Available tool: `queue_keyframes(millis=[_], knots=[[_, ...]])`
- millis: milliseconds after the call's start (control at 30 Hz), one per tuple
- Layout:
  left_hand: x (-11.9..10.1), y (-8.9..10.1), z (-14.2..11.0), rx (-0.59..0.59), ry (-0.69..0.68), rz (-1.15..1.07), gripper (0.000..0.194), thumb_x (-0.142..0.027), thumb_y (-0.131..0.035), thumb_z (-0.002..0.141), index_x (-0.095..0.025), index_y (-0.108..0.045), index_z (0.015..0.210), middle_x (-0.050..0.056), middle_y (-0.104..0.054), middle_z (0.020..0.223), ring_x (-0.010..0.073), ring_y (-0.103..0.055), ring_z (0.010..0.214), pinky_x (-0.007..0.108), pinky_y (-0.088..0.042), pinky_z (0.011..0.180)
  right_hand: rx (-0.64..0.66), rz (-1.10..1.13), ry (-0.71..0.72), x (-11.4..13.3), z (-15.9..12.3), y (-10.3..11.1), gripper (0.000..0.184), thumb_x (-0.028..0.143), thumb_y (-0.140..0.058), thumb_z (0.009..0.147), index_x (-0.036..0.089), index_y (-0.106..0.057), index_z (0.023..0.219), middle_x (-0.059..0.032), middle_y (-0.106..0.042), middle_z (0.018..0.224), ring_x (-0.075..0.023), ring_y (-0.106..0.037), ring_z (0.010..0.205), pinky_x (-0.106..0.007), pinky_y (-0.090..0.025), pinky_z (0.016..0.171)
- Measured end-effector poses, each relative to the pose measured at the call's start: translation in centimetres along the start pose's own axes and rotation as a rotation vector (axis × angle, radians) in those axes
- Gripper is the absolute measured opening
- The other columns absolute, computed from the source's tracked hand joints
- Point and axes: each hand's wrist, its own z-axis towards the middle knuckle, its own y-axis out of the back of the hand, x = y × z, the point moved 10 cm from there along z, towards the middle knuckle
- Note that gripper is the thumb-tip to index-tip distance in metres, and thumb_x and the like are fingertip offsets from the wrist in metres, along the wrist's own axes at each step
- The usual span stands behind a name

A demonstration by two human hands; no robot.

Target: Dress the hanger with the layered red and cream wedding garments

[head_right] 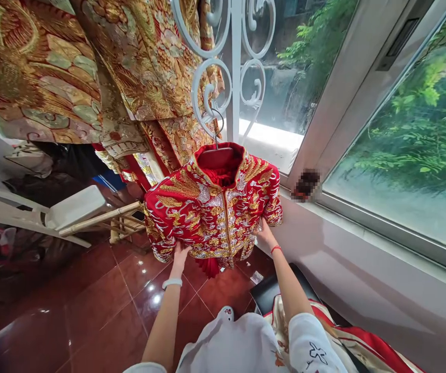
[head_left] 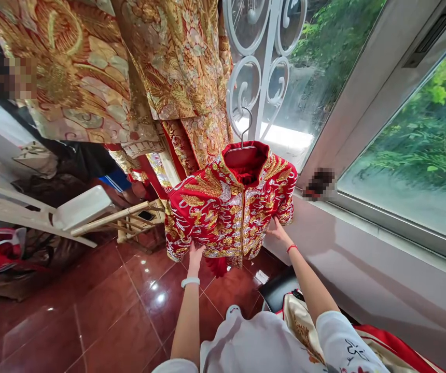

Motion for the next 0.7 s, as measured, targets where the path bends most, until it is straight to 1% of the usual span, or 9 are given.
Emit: queue_keyframes(millis=[67,133,200,300,367,467,567,633,700], knots=[[-2.6,0.0,1.1,0.082,-0.07,0.061,0.055,-0.014,-0.076,0.071,-0.02,-0.062,0.123,0.012,-0.072,0.123,0.0298,-0.061,0.126,0.043,-0.038,0.118,0.018,-0.032,0.023,0.1,0.7,0.3,0.06,0.046,-0.08,0.056,0.021,-0.064,0.109,-0.0106,-0.072,0.107,-0.0275,-0.066,0.097,-0.044,-0.053,0.09],[-3.9,0.2,1.5,0.115,-0.106,0.105,0.053,-0.014,-0.082,0.065,-0.019,-0.065,0.115,0.011,-0.075,0.112,0.0318,-0.065,0.119,0.046,-0.038,0.117,-0.027,-0.091,-0.002,-0.3,0.7,0.8,0.054,0.055,-0.077,0.059,0.02,-0.063,0.099,-0.0117,-0.072,0.099,-0.0279,-0.067,0.089,-0.044,-0.053,0.084],[-4.1,0.9,1.1,0.049,-0.143,0.135,0.047,-0.015,-0.082,0.065,-0.019,-0.066,0.108,0.01,-0.076,0.109,0.0322,-0.065,0.118,0.047,-0.039,0.116,-0.098,-0.155,-0.059,-1.1,-0.1,1.4,0.049,0.061,-0.071,0.063,0.02,-0.06,0.087,-0.0121,-0.071,0.087,-0.029,-0.065,0.081,-0.047,-0.052,0.08],[-3.1,1.8,-0.5,-0.139,-0.196,0.174,0.032,-0.021,-0.079,0.07,-0.02,-0.067,0.1,0.011,-0.075,0.108,0.0327,-0.064,0.118,0.048,-0.041,0.114,-0.194,-0.251,-0.143,-2.5,-2.2,2.0,0.044,0.064,-0.063,0.068,0.022,-0.055,0.078,-0.0094,-0.065,0.071,-0.0289,-0.062,0.071,-0.049,-0.051,0.076],[-2.3,1.7,-1.4,-0.209,-0.213,0.183,0.026,-0.027,-0.077,0.075,-0.021,-0.066,0.098,0.012,-0.074,0.108,0.0318,-0.065,0.117,0.047,-0.043,0.112,-0.235,-0.297,-0.183,-3.0,-3.3,1.9,0.04,0.061,-0.059,0.072,0.022,-0.055,0.078,-0.0092,-0.064,0.07,-0.0289,-0.062,0.07,-0.048,-0.051,0.074],[-1.9,1.1,-1.3,-0.219,-0.217,0.189,0.023,-0.031,-0.073,0.08,-0.02,-0.066,0.099,0.014,-0.073,0.11,0.0303,-0.065,0.115,0.043,-0.046,0.109,-0.252,-0.338,-0.199,-3.2,-4.2,1.1,0.036,0.056,-0.057,0.077,0.02,-0.057,0.084,-0.0113,-0.066,0.077,-0.0294,-0.065,0.075,-0.045,-0.051,0.075],[-1.8,1.3,-0.9,-0.216,-0.227,0.21,0.03,-0.033,-0.07,0.083,-0.016,-0.064,0.107,0.017,-0.07,0.117,0.0306,-0.063,0.118,0.043,-0.044,0.11,-0.217,-0.344,-0.17,-3.7,-5.7,0.6,0.032,0.046,-0.053,0.082,0.018,-0.059,0.096,-0.0121,-0.07,0.091,-0.0261,-0.067,0.083,-0.041,-0.053,0.079],[-0.7,1.7,-1.5,-0.198,-0.232,0.226,0.038,-0.032,-0.067,0.085,-0.014,-0.061,0.118,0.019,-0.066,0.126,0.0298,-0.061,0.123,0.042,-0.043,0.111,-0.175,-0.359,-0.158,-4.9,-8.6,1.5,0.028,0.038,-0.054,0.08,0.019,-0.06,0.099,-0.01,-0.072,0.097,-0.0222,-0.068,0.085,-0.037,-0.054,0.08],[1.7,2.3,-3.2,-0.157,-0.209,0.238,0.045,-0.03,-0.064,0.085,-0.015,-0.056,0.127,0.019,-0.06,0.136,0.0289,-0.058,0.126,0.043,-0.044,0.112,-0.141,-0.411,-0.184,-6.8,-13.6,4.0,0.022,0.033,-0.057,0.073,0.02,-0.062,0.09,-0.0061,-0.071,0.09,-0.0206,-0.067,0.078,-0.035,-0.055,0.075]])
